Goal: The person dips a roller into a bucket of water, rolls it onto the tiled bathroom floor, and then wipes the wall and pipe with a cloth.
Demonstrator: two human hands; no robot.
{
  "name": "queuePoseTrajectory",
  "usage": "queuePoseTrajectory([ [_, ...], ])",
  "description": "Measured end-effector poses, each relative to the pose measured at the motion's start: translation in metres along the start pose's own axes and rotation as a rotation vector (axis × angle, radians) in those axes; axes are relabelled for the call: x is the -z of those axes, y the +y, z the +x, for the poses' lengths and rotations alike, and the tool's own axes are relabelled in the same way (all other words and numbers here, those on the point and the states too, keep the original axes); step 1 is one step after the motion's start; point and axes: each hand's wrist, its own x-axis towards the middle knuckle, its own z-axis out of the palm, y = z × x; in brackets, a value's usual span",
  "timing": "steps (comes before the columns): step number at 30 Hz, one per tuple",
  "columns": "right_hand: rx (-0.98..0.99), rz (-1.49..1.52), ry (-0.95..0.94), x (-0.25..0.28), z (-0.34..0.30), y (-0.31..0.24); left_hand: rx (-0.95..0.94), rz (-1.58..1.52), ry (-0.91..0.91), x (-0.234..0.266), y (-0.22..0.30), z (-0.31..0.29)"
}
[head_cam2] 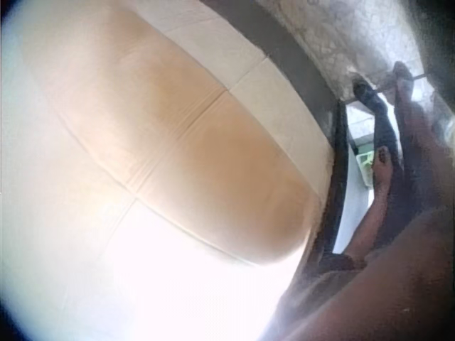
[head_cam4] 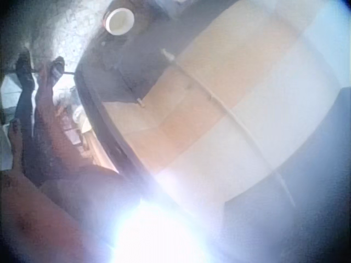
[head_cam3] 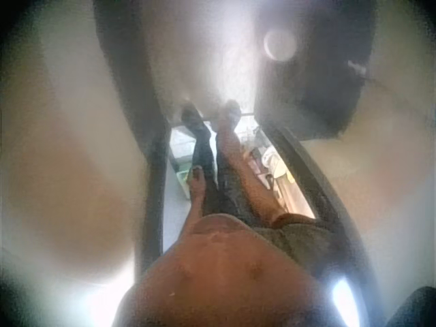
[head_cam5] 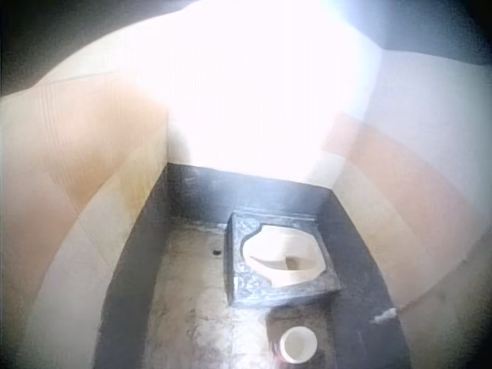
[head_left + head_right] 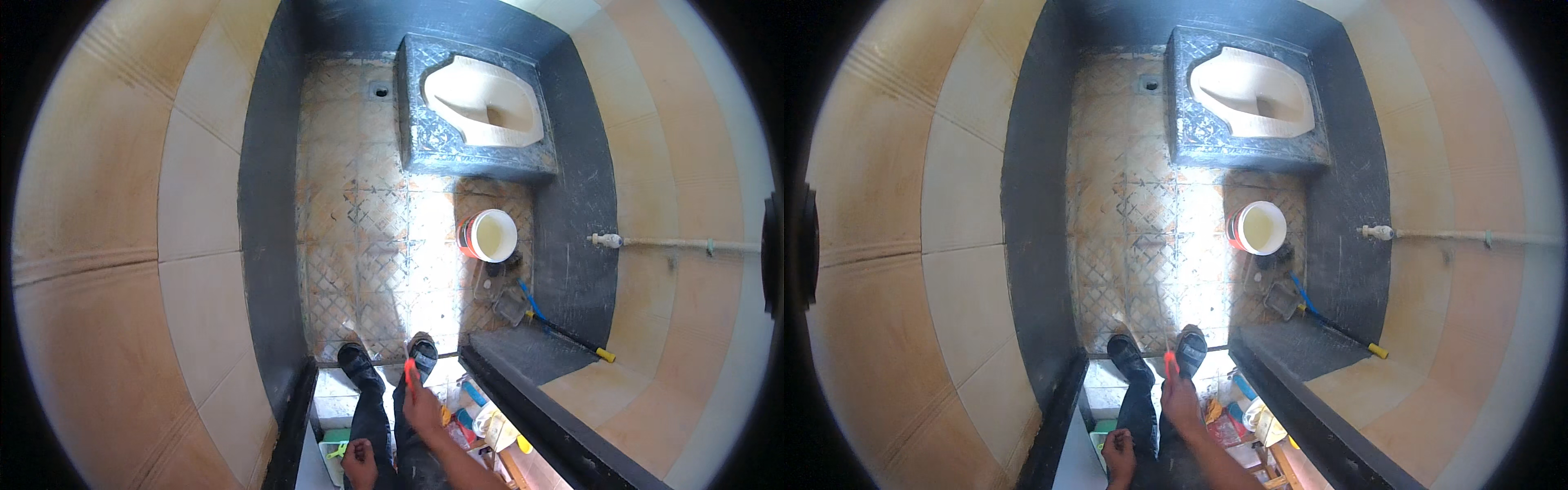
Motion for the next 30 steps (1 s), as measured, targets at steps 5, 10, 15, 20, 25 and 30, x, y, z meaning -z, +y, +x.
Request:
queuePoseTrajectory([
  [5,-0.112,-0.033,-0.106,-0.041,0.026,-0.034,-0.013,-0.008,-0.020,0.008,0.008,0.004],
  [10,-0.016,0.111,-0.003,-0.010,0.234,-0.124,0.086,0.130,-0.196,0.033,0.090,-0.009],
  [15,0.003,-0.015,0.136,0.125,0.448,-0.157,-0.200,0.161,-0.039,0.006,0.027,0.011],
  [20,-0.033,0.143,-0.136,0.151,0.390,-0.224,-0.089,0.370,0.094,0.038,0.040,0.003],
  [25,-0.014,0.102,0.003,0.059,0.197,-0.121,-0.134,0.430,-0.092,0.039,0.082,-0.001],
  [30,-0.149,0.117,-0.025,0.000,-0.032,-0.079,-0.130,0.425,-0.199,0.035,0.080,0.000],
])
